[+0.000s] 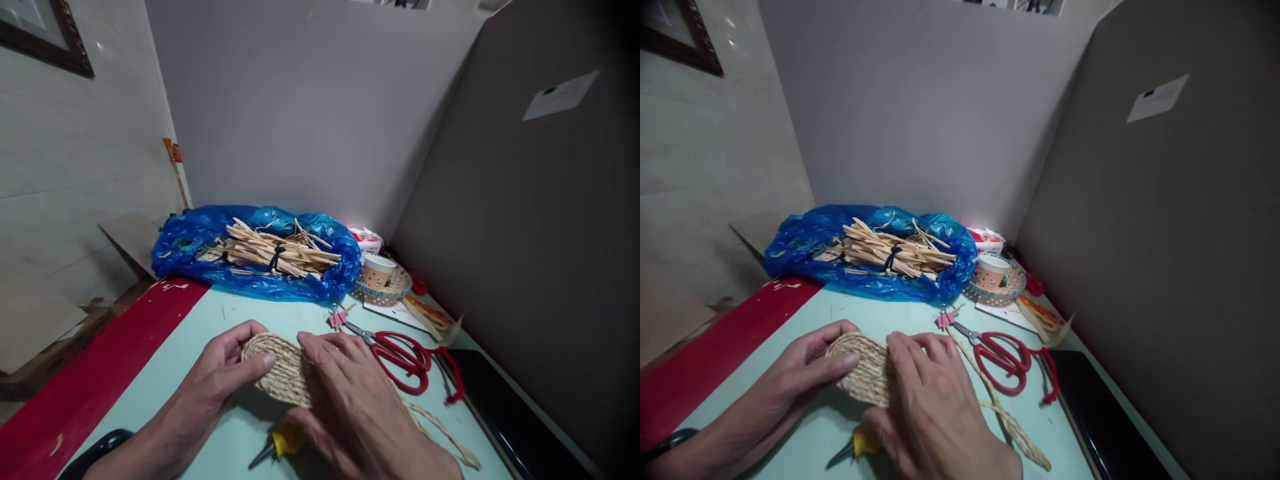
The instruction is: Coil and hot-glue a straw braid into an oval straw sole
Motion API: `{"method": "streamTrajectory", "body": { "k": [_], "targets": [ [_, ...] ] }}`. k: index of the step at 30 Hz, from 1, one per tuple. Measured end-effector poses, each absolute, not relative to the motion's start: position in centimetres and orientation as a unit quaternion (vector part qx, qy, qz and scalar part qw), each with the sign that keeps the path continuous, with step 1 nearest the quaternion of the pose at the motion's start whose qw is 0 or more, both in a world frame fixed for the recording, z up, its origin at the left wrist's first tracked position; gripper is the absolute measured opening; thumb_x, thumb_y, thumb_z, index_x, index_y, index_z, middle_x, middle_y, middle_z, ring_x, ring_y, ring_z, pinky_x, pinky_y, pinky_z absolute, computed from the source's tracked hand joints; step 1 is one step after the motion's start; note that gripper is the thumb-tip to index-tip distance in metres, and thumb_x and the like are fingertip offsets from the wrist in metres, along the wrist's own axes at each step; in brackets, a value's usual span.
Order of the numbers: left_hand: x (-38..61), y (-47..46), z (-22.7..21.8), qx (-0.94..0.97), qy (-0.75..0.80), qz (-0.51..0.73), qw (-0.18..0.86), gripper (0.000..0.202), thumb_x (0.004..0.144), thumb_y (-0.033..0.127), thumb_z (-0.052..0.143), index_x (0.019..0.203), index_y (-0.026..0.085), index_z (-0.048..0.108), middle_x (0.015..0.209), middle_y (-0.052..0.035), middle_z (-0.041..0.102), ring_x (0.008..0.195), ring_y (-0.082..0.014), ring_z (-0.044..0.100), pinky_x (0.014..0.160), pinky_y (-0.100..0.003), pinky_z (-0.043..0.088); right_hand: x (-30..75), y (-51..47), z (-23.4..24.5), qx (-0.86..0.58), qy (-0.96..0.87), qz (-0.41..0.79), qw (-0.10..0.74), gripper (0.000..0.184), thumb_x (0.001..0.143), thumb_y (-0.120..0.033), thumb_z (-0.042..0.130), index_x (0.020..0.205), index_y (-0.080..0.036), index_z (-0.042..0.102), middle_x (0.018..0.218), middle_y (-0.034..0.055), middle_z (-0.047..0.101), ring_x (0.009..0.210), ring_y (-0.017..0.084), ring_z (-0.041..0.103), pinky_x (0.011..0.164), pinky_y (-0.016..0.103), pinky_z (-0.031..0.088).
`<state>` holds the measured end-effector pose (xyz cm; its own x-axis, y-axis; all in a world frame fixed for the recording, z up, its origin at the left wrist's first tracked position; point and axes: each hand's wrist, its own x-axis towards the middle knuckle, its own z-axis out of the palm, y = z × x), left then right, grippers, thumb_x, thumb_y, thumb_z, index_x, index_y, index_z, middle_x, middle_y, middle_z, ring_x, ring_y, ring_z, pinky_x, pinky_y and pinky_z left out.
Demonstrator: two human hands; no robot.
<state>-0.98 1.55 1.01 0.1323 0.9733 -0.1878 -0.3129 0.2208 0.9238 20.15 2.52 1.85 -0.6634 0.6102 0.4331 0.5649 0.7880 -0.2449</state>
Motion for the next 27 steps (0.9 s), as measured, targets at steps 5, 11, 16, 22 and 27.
{"method": "streamTrajectory", "body": {
  "k": [5, 11, 16, 22, 27],
  "targets": [
    [-0.7, 1.2, 1.0, 0.397, 0.440, 0.479, 0.648, 0.025, 0.077, 0.035, 0.081, 0.088, 0.019, 0.064, 0.079, -0.0020, 0.069, 0.073, -0.0170, 0.063, 0.067, -0.027, 0.048, 20.2, 2.4, 1.9, -0.322, -0.904, 0.059, 0.274, 0.035, 0.087, -0.022, 0.069, 0.119, -0.012, 0.058, 0.105, 0.0131, 0.071, 0.096, 0.030, 0.061, 0.084, 0.046, 0.053],
    [-1.1, 1.3, 1.0, 0.426, 0.449, 0.470, 0.629, 0.026, 0.077, 0.036, 0.081, 0.086, 0.021, 0.063, 0.074, 0.0013, 0.067, 0.067, -0.0127, 0.059, 0.062, -0.022, 0.045, 20.0, 2.6, 1.8, -0.323, -0.909, 0.074, 0.253, 0.043, 0.084, -0.021, 0.074, 0.123, -0.009, 0.060, 0.108, 0.0152, 0.073, 0.104, 0.033, 0.063, 0.094, 0.052, 0.053],
    [-1.7, 1.9, 0.8, 0.419, 0.468, 0.481, 0.612, 0.028, 0.077, 0.037, 0.081, 0.088, 0.021, 0.060, 0.077, 0.0007, 0.068, 0.071, -0.0166, 0.064, 0.066, -0.026, 0.049, 21.4, 3.2, 3.1, -0.364, -0.911, 0.067, 0.185, 0.105, 0.077, -0.051, 0.081, 0.151, 0.005, 0.032, 0.137, 0.0328, 0.059, 0.128, 0.047, 0.053, 0.100, 0.062, 0.050],
    [-3.1, 2.8, 1.8, 0.386, 0.484, 0.496, 0.609, 0.033, 0.077, 0.031, 0.082, 0.097, 0.023, 0.057, 0.081, 0.0013, 0.069, 0.079, -0.0223, 0.071, 0.073, -0.032, 0.054, 23.8, 4.0, 5.0, -0.398, -0.889, 0.096, 0.206, 0.020, 0.090, -0.012, 0.063, 0.103, -0.023, 0.072, 0.084, 0.0051, 0.077, 0.072, 0.022, 0.072, 0.065, 0.029, 0.055],
    [-3.3, 2.8, 2.6, 0.417, 0.518, 0.462, 0.587, 0.036, 0.078, 0.032, 0.081, 0.108, 0.024, 0.061, 0.092, -0.0025, 0.073, 0.086, -0.0234, 0.071, 0.075, -0.031, 0.055, 23.9, 4.2, 6.1, -0.367, -0.893, 0.108, 0.236, 0.023, 0.093, -0.009, 0.055, 0.085, -0.024, 0.071, 0.068, 0.0008, 0.070, 0.062, 0.017, 0.066, 0.057, 0.025, 0.044]
  ]
}}
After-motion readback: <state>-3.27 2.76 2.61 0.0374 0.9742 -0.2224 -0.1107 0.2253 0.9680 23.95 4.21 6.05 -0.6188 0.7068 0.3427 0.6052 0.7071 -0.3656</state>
